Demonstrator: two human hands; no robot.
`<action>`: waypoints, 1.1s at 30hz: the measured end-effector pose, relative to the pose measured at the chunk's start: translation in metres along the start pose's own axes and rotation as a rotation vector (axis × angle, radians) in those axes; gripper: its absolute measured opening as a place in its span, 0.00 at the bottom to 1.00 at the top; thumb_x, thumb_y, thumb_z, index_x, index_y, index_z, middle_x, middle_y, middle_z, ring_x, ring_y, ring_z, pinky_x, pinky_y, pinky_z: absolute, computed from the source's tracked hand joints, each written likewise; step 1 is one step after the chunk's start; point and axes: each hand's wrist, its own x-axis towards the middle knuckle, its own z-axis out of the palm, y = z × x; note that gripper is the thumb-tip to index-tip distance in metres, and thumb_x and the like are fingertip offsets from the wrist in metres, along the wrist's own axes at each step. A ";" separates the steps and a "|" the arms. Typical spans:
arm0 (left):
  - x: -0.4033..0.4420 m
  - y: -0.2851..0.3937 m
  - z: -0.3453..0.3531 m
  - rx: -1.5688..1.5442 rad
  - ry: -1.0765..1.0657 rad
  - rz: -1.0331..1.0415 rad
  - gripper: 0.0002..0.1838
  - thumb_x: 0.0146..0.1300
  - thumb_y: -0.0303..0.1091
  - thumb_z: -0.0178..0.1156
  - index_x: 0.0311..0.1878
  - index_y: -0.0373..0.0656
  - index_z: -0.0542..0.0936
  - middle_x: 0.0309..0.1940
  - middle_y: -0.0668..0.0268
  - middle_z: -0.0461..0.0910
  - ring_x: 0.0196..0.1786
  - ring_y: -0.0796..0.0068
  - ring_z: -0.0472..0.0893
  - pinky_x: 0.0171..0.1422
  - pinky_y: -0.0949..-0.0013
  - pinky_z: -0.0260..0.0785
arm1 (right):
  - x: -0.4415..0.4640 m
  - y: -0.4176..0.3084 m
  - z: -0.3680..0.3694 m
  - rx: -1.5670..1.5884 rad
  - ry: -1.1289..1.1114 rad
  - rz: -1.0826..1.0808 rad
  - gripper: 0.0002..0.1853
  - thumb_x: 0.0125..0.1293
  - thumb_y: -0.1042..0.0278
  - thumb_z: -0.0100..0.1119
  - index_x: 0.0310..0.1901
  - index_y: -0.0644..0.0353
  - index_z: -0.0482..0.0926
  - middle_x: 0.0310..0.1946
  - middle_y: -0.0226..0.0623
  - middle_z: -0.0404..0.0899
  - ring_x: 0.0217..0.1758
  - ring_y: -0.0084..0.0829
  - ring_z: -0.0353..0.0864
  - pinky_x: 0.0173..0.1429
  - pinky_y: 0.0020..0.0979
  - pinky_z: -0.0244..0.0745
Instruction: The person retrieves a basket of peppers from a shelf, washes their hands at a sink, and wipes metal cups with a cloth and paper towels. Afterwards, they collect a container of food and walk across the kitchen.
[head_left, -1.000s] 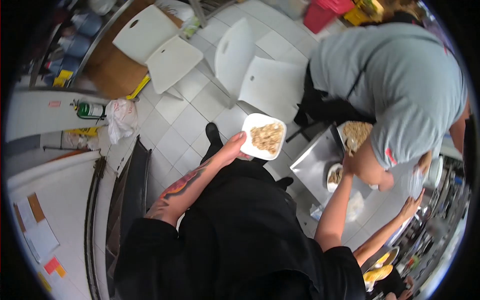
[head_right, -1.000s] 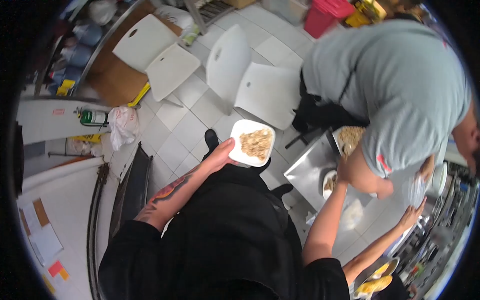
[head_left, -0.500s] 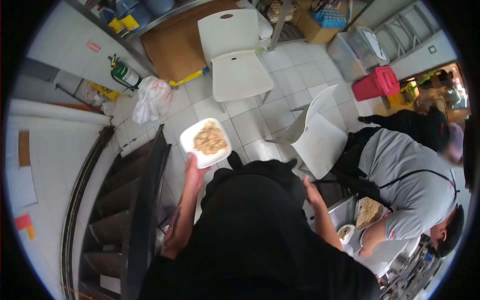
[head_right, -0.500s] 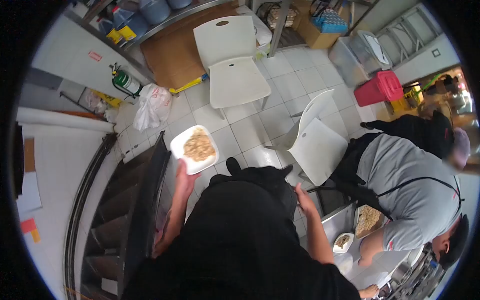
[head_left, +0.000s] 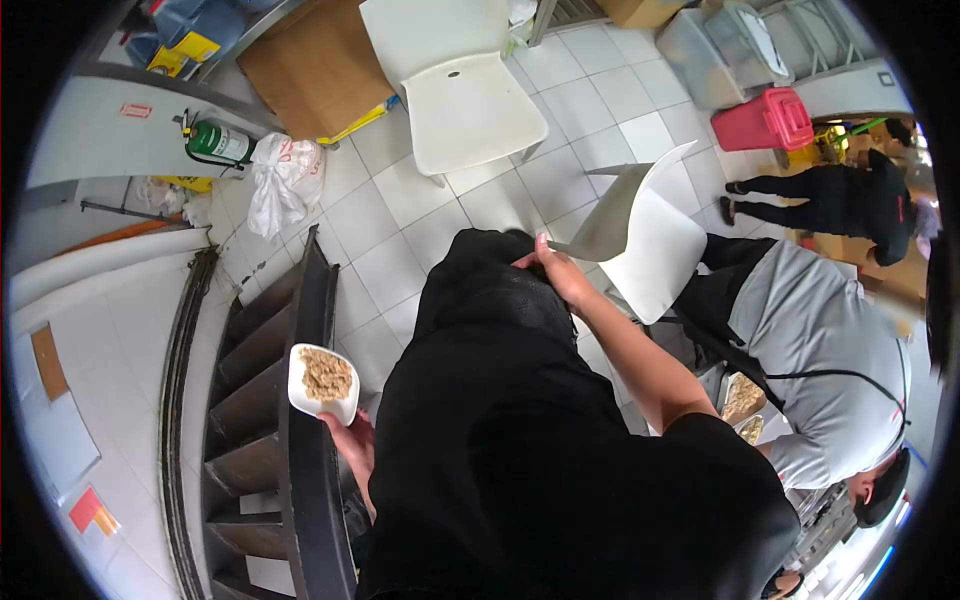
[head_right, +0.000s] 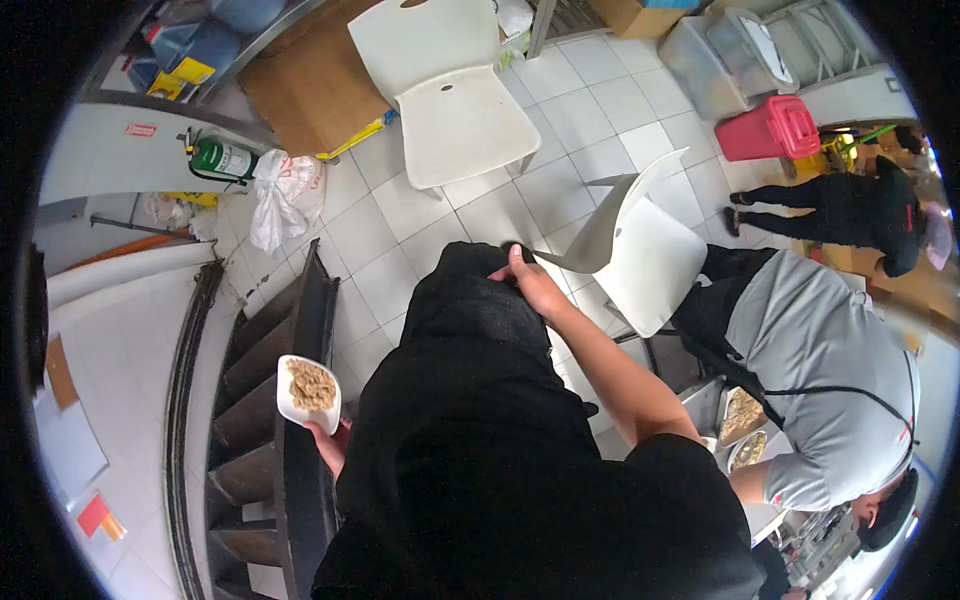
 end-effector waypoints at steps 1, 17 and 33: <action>-0.011 0.005 0.015 0.057 0.069 -0.002 0.39 0.63 0.70 0.56 0.64 0.46 0.70 0.45 0.67 0.80 0.39 0.73 0.77 0.40 0.70 0.71 | 0.009 0.000 0.001 0.026 0.000 0.010 0.46 0.73 0.25 0.29 0.44 0.64 0.86 0.45 0.47 0.83 0.49 0.35 0.78 0.60 0.35 0.71; 0.080 0.064 0.276 0.332 -0.214 -0.086 0.38 0.62 0.68 0.58 0.65 0.48 0.70 0.48 0.70 0.80 0.36 0.77 0.78 0.38 0.72 0.73 | 0.078 -0.088 -0.118 -0.239 0.266 0.005 0.44 0.74 0.27 0.28 0.43 0.61 0.87 0.43 0.52 0.84 0.50 0.46 0.81 0.62 0.40 0.72; 0.171 0.021 0.660 0.737 -0.651 -0.140 0.35 0.70 0.66 0.50 0.71 0.52 0.64 0.60 0.67 0.75 0.51 0.70 0.78 0.42 0.66 0.71 | 0.107 -0.099 -0.374 -0.203 0.737 0.389 0.35 0.70 0.34 0.46 0.50 0.64 0.83 0.43 0.51 0.86 0.37 0.43 0.89 0.54 0.38 0.78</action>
